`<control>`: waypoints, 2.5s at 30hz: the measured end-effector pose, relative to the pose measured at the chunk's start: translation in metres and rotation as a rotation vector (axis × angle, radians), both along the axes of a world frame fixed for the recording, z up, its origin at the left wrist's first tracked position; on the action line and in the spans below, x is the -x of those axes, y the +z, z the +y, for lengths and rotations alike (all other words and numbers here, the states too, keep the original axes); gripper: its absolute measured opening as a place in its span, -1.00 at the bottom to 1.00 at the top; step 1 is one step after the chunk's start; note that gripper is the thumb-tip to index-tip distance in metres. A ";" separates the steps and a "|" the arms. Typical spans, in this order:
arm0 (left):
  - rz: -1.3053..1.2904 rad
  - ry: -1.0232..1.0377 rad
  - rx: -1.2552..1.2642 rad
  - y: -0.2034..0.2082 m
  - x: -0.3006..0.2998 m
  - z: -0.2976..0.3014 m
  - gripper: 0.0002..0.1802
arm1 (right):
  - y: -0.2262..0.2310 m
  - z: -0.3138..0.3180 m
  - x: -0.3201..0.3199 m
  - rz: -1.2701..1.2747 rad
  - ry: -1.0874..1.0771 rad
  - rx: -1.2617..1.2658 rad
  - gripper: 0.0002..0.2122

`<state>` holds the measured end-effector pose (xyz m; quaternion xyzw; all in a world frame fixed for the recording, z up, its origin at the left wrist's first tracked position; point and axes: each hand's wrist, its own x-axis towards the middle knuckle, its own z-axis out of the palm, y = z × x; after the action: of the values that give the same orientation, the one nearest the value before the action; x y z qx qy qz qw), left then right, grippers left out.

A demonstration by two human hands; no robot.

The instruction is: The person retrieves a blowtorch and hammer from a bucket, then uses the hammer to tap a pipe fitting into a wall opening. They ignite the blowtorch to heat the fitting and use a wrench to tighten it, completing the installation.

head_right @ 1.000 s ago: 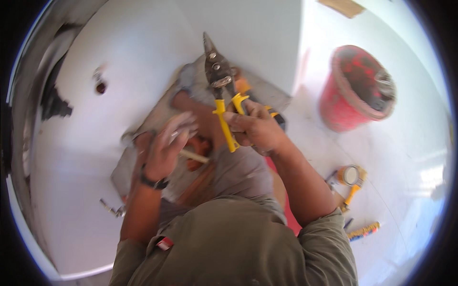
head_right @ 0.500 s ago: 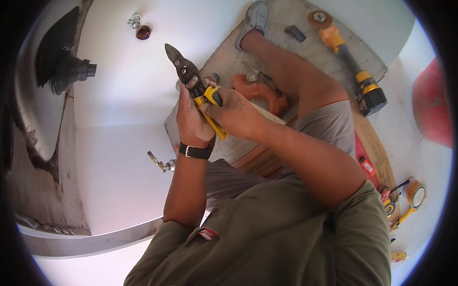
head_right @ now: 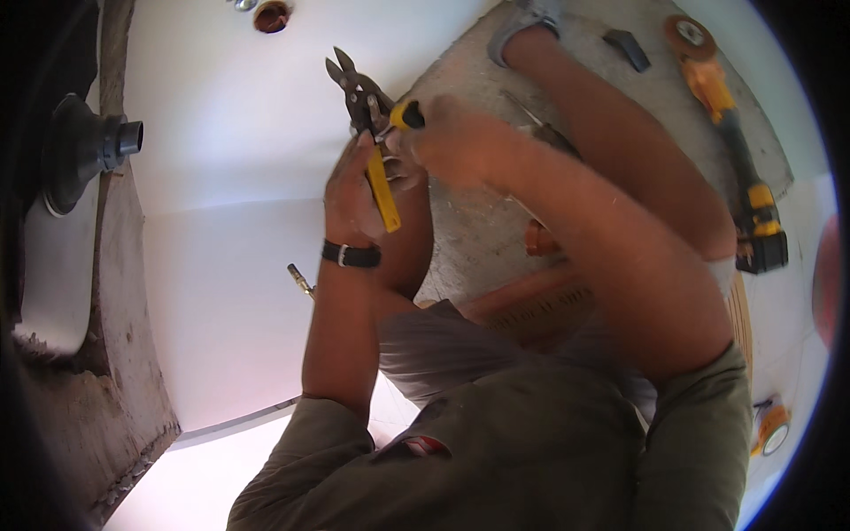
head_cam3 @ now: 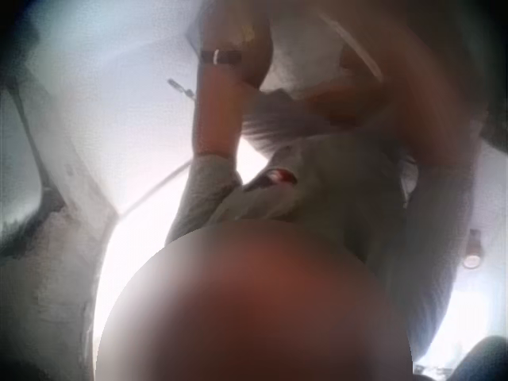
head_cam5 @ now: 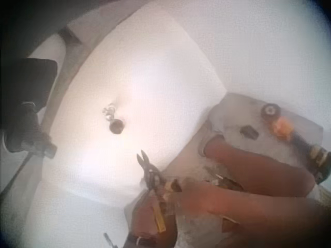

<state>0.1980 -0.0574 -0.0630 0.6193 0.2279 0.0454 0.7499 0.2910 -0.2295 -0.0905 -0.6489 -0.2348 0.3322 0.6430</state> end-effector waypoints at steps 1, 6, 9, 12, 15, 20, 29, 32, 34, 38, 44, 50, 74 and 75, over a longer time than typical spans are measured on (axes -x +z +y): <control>0.020 -0.021 -0.096 0.015 -0.008 0.017 -0.57 | 0.010 0.015 -0.016 -0.295 0.006 0.048 -0.63; 0.003 -0.033 -0.337 0.086 -0.058 0.068 -0.62 | 0.065 0.065 -0.070 -0.046 0.135 -0.137 -0.74; 0.094 -0.063 -0.416 0.120 -0.088 0.083 -0.63 | 0.085 0.077 -0.082 0.248 0.018 -0.221 -0.78; 0.165 -0.095 -0.459 0.138 -0.104 0.091 -0.65 | 0.091 0.086 -0.093 0.382 0.020 -0.297 -0.76; 0.215 -0.077 -0.457 0.145 -0.109 0.097 -0.65 | 0.087 0.095 -0.105 0.419 0.103 -0.367 -0.76; 0.252 -0.088 -0.421 0.154 -0.117 0.106 -0.64 | 0.082 0.108 -0.120 0.448 0.207 -0.412 -0.77; 0.189 -0.053 -0.298 0.144 -0.133 0.112 -0.73 | 0.078 0.119 -0.152 0.385 0.326 -0.451 -0.78; 0.087 0.095 -0.136 0.126 -0.135 0.106 -0.73 | 0.069 0.122 -0.137 0.445 0.247 -0.554 -0.77; 0.088 0.138 -0.373 0.112 -0.138 0.100 -0.74 | 0.070 0.124 -0.123 0.492 0.201 -0.639 -0.73; 0.023 0.060 -0.227 0.099 -0.143 0.093 -0.68 | 0.081 0.116 -0.105 0.490 0.260 -0.728 -0.57; -0.066 0.096 -0.249 0.089 -0.143 0.092 -0.66 | 0.088 0.119 -0.089 0.289 0.033 -0.426 -0.37; 0.088 0.187 -0.189 0.102 -0.143 0.087 -0.52 | 0.075 0.115 -0.091 0.482 0.212 -0.502 -0.24; -0.394 0.004 0.022 0.086 -0.164 0.100 -0.64 | 0.060 0.128 -0.064 -1.028 -0.512 0.288 -0.68; -0.415 0.016 -0.020 0.085 -0.164 0.101 -0.78 | 0.058 0.133 -0.061 -1.041 -0.476 0.270 -0.71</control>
<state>0.3622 0.0435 0.0222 0.6025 0.0729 0.1803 0.7741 0.3524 -0.0960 -0.0321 -0.8376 -0.3229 -0.1568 0.4117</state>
